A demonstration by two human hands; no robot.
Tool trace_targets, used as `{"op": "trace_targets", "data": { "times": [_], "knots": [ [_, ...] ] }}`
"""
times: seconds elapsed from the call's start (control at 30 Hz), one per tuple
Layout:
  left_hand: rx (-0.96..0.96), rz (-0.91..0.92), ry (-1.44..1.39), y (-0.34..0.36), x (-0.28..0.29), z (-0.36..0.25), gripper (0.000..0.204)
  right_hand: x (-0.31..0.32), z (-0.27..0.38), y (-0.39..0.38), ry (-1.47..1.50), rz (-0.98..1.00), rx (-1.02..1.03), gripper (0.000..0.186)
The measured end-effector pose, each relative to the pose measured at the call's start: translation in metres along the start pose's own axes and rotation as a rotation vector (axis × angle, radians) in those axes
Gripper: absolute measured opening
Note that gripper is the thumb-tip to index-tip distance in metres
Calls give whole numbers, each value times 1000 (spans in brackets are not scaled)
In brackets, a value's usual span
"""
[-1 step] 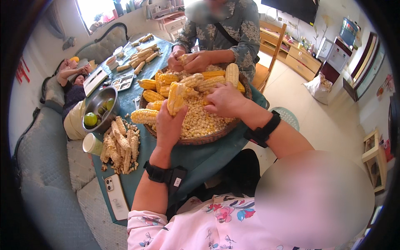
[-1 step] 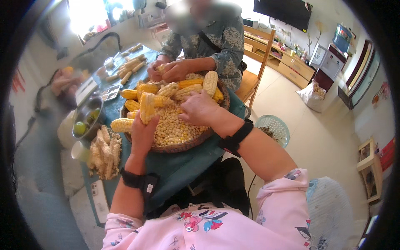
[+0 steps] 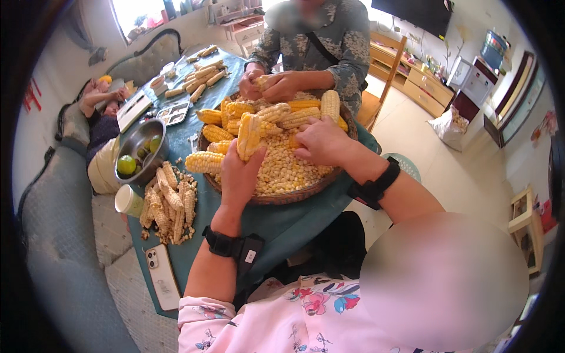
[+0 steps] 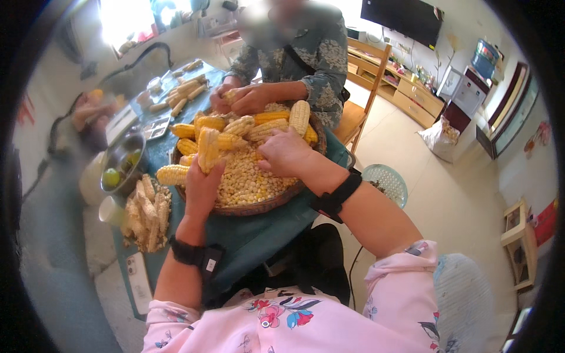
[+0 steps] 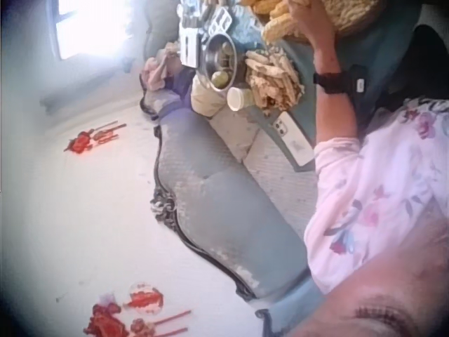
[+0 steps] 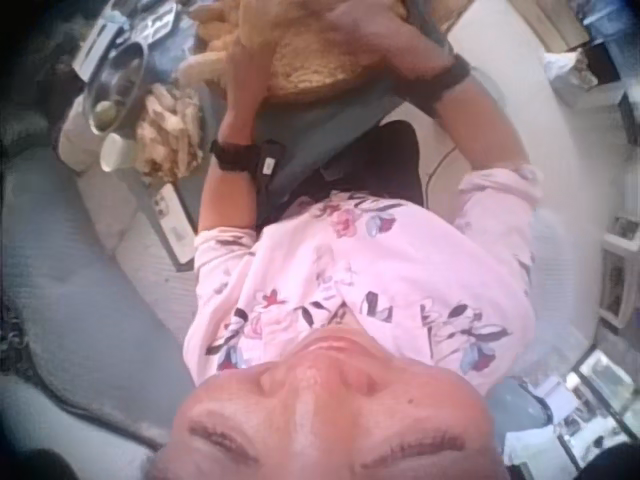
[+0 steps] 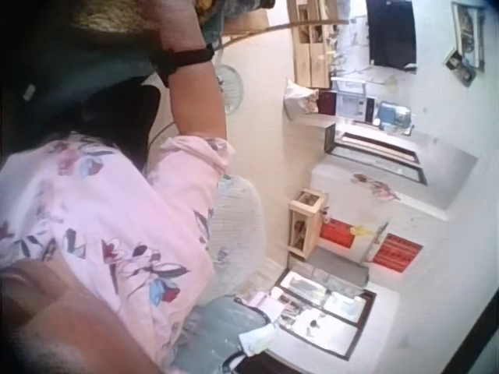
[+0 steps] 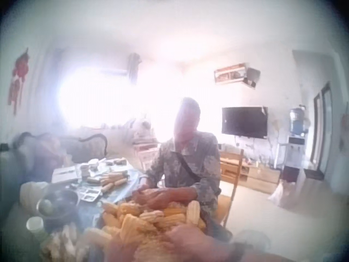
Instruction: The person removes corn kernels from cobs by hand, placing the kernels into a woven basket on the table. Another person across the table also shucks corn, while a third person rests on a sofa in the background.
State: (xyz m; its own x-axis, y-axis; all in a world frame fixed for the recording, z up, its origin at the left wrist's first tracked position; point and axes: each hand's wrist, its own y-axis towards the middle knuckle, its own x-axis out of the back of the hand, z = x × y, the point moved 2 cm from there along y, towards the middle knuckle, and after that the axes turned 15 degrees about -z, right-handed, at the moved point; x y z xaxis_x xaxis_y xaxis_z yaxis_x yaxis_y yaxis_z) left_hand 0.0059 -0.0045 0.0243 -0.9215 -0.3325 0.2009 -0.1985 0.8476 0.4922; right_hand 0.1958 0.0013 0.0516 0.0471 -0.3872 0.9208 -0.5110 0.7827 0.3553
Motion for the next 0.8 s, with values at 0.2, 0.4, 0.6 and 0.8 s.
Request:
{"op": "trace_targets", "data": {
  "times": [0.2, 0.4, 0.6, 0.8],
  "knots": [
    [27, 11, -31, 2, 2, 5, 32, -25, 0, 26, -148, 86, 69, 11],
    [-60, -31, -43, 2, -1, 6, 34, -47, -5, 31, -99, -153, 264, 14],
    [-20, -49, -55, 3, 2, 8, 34, -10, -5, 40, -109, 135, 142, 27],
    [26, -87, -136, 3, 4, 9, 35, 25, -26, 40, 144, 92, -108, 32]
  ]
}}
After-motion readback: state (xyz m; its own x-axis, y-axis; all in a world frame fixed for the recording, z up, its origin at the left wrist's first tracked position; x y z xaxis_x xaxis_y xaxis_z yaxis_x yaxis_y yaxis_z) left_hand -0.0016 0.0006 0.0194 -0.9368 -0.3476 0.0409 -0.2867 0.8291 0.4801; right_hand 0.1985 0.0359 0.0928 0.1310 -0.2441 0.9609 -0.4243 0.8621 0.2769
